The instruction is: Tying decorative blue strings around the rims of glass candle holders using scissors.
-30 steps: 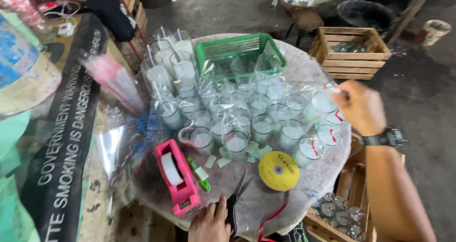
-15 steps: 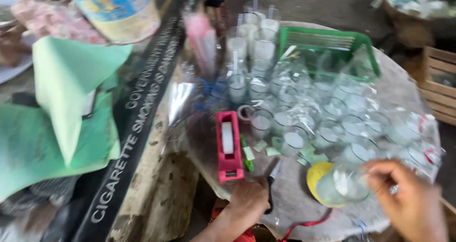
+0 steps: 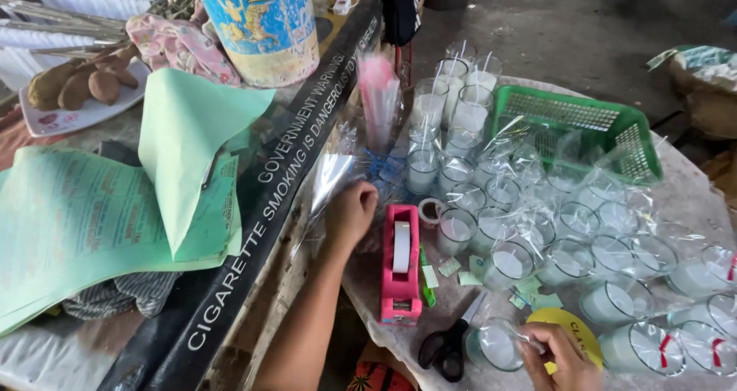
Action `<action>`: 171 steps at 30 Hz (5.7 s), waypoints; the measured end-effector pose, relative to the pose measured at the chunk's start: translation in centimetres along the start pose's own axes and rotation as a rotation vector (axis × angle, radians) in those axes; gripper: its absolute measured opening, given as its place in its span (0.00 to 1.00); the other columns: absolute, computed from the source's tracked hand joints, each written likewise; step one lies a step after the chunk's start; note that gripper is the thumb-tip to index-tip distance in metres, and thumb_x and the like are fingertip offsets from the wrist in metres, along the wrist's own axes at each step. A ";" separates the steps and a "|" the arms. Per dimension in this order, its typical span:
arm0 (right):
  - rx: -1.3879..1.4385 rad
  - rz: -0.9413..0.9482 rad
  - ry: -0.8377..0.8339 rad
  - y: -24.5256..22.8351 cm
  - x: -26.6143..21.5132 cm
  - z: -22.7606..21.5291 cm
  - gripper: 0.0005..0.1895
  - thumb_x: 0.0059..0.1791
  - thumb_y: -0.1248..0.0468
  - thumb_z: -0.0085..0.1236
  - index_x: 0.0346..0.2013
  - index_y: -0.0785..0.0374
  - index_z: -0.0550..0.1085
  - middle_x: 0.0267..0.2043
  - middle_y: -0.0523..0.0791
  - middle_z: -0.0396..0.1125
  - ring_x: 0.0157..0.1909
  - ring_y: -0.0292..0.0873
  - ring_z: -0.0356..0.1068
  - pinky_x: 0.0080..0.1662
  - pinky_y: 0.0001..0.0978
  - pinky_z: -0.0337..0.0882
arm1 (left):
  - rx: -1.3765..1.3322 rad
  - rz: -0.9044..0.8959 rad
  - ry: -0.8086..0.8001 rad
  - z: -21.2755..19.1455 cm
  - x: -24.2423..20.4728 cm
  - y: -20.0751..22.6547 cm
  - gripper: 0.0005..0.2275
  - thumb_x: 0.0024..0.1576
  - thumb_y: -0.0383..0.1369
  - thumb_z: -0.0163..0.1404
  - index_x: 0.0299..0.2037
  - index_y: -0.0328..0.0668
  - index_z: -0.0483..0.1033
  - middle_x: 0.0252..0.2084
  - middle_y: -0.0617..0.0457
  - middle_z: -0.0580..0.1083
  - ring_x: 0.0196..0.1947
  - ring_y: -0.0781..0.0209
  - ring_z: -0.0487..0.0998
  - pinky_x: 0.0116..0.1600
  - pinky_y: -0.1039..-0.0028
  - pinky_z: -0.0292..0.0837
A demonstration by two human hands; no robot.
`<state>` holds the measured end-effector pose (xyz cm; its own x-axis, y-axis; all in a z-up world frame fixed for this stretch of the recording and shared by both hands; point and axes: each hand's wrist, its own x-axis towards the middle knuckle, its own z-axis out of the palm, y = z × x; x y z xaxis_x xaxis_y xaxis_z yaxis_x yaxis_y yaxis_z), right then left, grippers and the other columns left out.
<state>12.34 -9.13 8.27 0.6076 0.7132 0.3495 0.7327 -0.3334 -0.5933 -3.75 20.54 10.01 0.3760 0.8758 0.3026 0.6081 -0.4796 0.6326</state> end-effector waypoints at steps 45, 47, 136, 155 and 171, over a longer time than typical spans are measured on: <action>0.087 0.041 -0.026 1.8 -0.5 2.1 0.04 0.40 0.58 0.50 0.27 0.53 0.67 0.30 0.34 0.64 0.19 0.34 0.54 0.27 0.22 0.60 | -0.874 -0.350 -0.212 1.5 10.6 2.6 0.07 0.54 0.33 0.43 0.36 0.37 0.68 0.28 0.53 0.72 0.24 0.70 0.70 0.29 0.84 0.65; 0.099 0.012 0.000 1.6 -0.6 2.1 0.04 0.40 0.59 0.50 0.27 0.53 0.67 0.29 0.34 0.64 0.19 0.34 0.54 0.26 0.23 0.60 | -0.997 -0.329 -0.194 0.3 10.7 4.2 0.05 0.54 0.31 0.41 0.33 0.38 0.66 0.29 0.50 0.72 0.29 0.62 0.72 0.39 0.71 0.67; 0.562 -0.326 0.241 -0.2 -0.2 2.9 0.11 0.51 0.62 0.27 0.35 0.60 0.61 0.40 0.48 0.54 0.43 0.44 0.64 0.45 0.35 0.69 | -0.733 0.625 -0.398 7.4 -14.2 9.5 0.07 0.49 0.31 0.50 0.30 0.36 0.67 0.29 0.52 0.64 0.24 0.62 0.67 0.29 0.75 0.64; 0.372 -0.074 -0.042 2.3 -1.8 -0.8 0.18 0.47 0.59 0.34 0.50 0.58 0.61 0.30 0.42 0.57 0.29 0.35 0.54 0.31 0.26 0.57 | -0.823 0.503 -0.359 7.6 -14.7 10.1 0.03 0.47 0.23 0.52 0.28 0.38 0.70 0.25 0.56 0.62 0.21 0.70 0.62 0.26 0.80 0.59; 0.328 -0.094 -0.438 2.2 -1.2 -3.4 0.25 0.44 0.68 0.43 0.57 0.62 0.56 0.26 0.42 0.51 0.23 0.35 0.48 0.27 0.28 0.55 | -0.767 0.580 -0.344 7.5 -15.2 10.8 0.04 0.47 0.22 0.51 0.28 0.37 0.69 0.23 0.53 0.62 0.19 0.67 0.60 0.23 0.80 0.56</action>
<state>14.25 -12.82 9.00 0.3088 0.9437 0.1187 0.6008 -0.0968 -0.7935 2.35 1.68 6.87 0.7241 0.3983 0.5630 -0.2978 -0.5557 0.7762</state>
